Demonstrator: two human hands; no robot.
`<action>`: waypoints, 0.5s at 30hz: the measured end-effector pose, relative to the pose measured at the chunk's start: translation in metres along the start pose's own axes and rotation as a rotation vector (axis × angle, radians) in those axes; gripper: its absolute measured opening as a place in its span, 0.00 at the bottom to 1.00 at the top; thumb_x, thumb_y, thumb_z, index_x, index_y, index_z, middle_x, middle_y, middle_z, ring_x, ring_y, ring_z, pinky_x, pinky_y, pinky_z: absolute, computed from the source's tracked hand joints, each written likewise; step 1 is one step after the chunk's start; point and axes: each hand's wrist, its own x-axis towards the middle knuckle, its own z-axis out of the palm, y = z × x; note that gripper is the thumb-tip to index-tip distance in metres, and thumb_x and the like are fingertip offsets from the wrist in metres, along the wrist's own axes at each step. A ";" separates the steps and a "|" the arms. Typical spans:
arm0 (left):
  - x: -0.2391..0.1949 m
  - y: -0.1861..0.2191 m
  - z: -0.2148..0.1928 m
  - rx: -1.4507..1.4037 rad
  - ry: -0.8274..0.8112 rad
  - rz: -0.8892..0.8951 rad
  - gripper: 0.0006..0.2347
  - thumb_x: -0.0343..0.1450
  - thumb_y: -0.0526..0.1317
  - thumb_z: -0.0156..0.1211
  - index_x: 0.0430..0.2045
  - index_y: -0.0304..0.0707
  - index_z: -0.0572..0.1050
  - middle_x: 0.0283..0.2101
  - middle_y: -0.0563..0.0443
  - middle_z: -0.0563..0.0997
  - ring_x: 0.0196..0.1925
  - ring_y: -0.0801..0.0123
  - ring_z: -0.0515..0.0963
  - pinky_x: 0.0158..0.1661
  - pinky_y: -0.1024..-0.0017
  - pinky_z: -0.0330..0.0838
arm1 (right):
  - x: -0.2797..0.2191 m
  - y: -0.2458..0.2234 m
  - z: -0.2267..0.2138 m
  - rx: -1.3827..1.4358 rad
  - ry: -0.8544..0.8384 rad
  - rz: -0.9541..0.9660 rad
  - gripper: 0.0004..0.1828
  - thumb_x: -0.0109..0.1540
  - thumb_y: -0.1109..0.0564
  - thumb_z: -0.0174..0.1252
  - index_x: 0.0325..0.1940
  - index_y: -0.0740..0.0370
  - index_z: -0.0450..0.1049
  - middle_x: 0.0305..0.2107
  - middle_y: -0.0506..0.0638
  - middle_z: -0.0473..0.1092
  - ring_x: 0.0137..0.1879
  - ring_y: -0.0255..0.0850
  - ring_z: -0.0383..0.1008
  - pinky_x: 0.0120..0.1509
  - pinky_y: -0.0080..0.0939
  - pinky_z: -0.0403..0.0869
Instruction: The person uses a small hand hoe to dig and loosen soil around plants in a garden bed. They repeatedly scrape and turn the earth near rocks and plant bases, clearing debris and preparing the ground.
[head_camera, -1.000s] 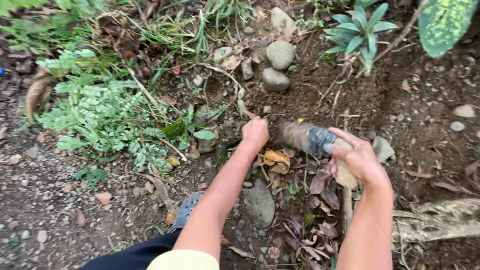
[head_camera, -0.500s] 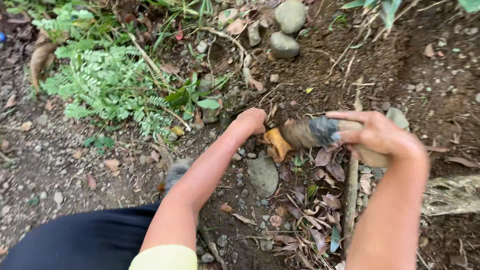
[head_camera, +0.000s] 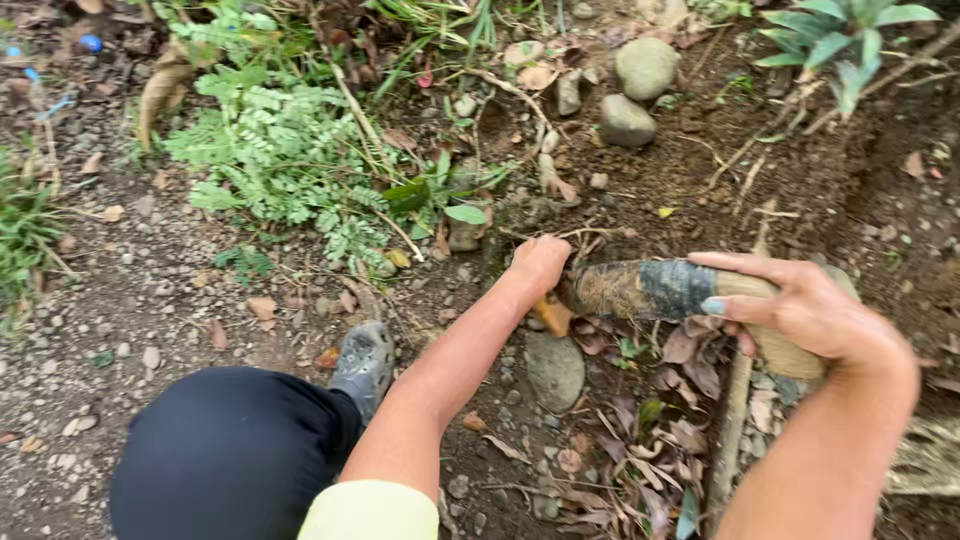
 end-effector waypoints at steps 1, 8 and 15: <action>0.005 -0.015 -0.007 -0.025 0.039 -0.012 0.08 0.66 0.29 0.59 0.35 0.39 0.81 0.43 0.40 0.82 0.49 0.48 0.82 0.47 0.56 0.78 | -0.001 -0.004 0.001 0.013 0.033 -0.015 0.31 0.60 0.64 0.62 0.65 0.38 0.75 0.25 0.54 0.75 0.23 0.40 0.67 0.28 0.42 0.71; 0.005 -0.092 -0.054 -0.181 0.443 -0.087 0.16 0.61 0.26 0.58 0.41 0.39 0.76 0.46 0.39 0.78 0.50 0.48 0.79 0.46 0.55 0.77 | 0.037 -0.038 0.077 0.198 -0.020 -0.023 0.33 0.58 0.64 0.61 0.67 0.43 0.73 0.21 0.51 0.70 0.21 0.38 0.66 0.24 0.40 0.68; 0.048 -0.121 -0.051 -0.108 0.527 -0.151 0.20 0.64 0.30 0.58 0.53 0.40 0.73 0.42 0.38 0.74 0.47 0.41 0.77 0.38 0.51 0.77 | 0.039 -0.045 0.059 0.128 0.052 0.008 0.30 0.61 0.58 0.61 0.67 0.39 0.71 0.23 0.55 0.75 0.22 0.40 0.69 0.26 0.42 0.73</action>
